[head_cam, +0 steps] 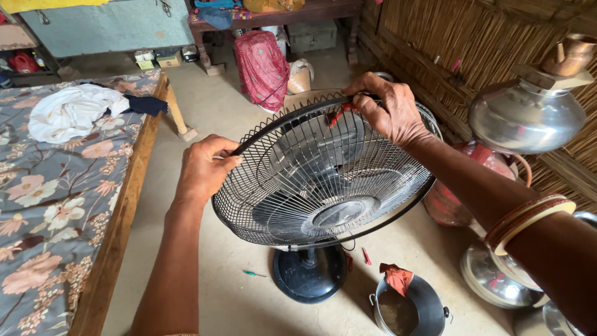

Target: The person repairs a standing fan by tying a red cloth strip to the metal cage to secure it. They wrap the cloth around the cage and tie it at multiple points to hold the cage in place.

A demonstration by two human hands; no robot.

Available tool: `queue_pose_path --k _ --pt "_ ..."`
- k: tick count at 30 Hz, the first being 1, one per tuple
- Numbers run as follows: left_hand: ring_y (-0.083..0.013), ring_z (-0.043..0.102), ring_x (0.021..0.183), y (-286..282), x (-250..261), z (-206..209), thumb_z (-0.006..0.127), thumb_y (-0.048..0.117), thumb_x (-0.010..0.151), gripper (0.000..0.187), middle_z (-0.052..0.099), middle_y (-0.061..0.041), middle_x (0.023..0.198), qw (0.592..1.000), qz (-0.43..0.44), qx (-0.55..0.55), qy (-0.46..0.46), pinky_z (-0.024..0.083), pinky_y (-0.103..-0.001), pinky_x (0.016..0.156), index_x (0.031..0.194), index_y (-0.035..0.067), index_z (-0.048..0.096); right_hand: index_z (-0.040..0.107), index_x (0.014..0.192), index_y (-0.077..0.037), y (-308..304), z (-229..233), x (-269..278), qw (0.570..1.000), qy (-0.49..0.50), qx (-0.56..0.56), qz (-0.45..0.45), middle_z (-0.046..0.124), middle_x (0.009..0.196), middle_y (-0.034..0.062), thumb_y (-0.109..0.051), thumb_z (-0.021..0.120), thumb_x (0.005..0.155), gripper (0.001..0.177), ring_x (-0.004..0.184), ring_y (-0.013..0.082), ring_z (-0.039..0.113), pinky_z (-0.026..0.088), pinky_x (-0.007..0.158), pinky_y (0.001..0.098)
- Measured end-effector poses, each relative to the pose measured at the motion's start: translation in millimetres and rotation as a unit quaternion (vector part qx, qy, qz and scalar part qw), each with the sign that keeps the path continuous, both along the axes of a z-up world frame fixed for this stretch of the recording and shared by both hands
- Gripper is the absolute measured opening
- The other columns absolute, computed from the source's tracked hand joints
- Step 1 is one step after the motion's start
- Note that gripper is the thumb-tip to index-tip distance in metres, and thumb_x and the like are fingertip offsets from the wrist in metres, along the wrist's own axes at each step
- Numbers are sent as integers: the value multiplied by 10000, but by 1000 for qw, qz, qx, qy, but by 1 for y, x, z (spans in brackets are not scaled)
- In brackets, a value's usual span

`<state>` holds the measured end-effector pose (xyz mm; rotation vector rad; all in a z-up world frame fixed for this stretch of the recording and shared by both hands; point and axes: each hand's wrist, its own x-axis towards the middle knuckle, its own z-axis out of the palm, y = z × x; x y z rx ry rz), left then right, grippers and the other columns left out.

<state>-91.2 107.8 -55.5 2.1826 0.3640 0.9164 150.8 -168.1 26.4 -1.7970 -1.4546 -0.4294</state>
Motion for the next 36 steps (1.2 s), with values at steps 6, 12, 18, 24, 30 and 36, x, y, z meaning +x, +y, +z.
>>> queue_pose_path --k 6,12,18,24,30,36 --pt "-139 701 846 -5 -3 4 789 -18 808 217 730 -47 945 1000 -5 -11 4 607 -299 764 1014 51 783 711 1126 -57 3 1 3 1000 -3 -3 -12 758 1010 131 -219 506 924 330 906 261 751 582 846 380" --pt "-135 709 848 -7 -5 6 792 -10 802 243 740 -38 952 1000 10 -4 24 607 -298 762 1036 54 776 714 1074 -37 5 0 12 1000 20 9 -7 774 977 134 -195 464 911 337 865 238 755 591 840 363" --pt "-145 711 856 -4 -4 4 782 -17 820 241 735 -55 959 1000 -5 -6 9 612 -299 766 1054 38 767 737 1036 -35 11 0 25 1000 24 -3 -14 759 925 133 -174 468 910 328 810 238 733 580 777 363" --pt "-149 717 864 -1 -3 1 790 -5 812 247 735 -58 964 1000 -2 -15 16 617 -303 765 1053 41 770 737 1049 -34 9 -2 35 999 11 14 49 747 923 123 -148 485 915 307 826 237 726 576 789 355" --pt "-186 707 928 -15 -3 11 794 63 828 262 720 -81 1013 1000 27 -3 5 610 -320 762 1085 43 747 726 1045 -51 10 -3 33 999 36 -9 24 748 879 120 -146 481 898 301 780 247 728 580 769 358" --pt "-304 687 1009 -59 38 30 784 103 868 295 698 -140 1101 981 19 161 -108 535 -379 898 1151 31 744 671 1062 -48 10 -5 30 999 15 5 49 743 984 134 -136 488 913 251 890 275 742 586 830 378"
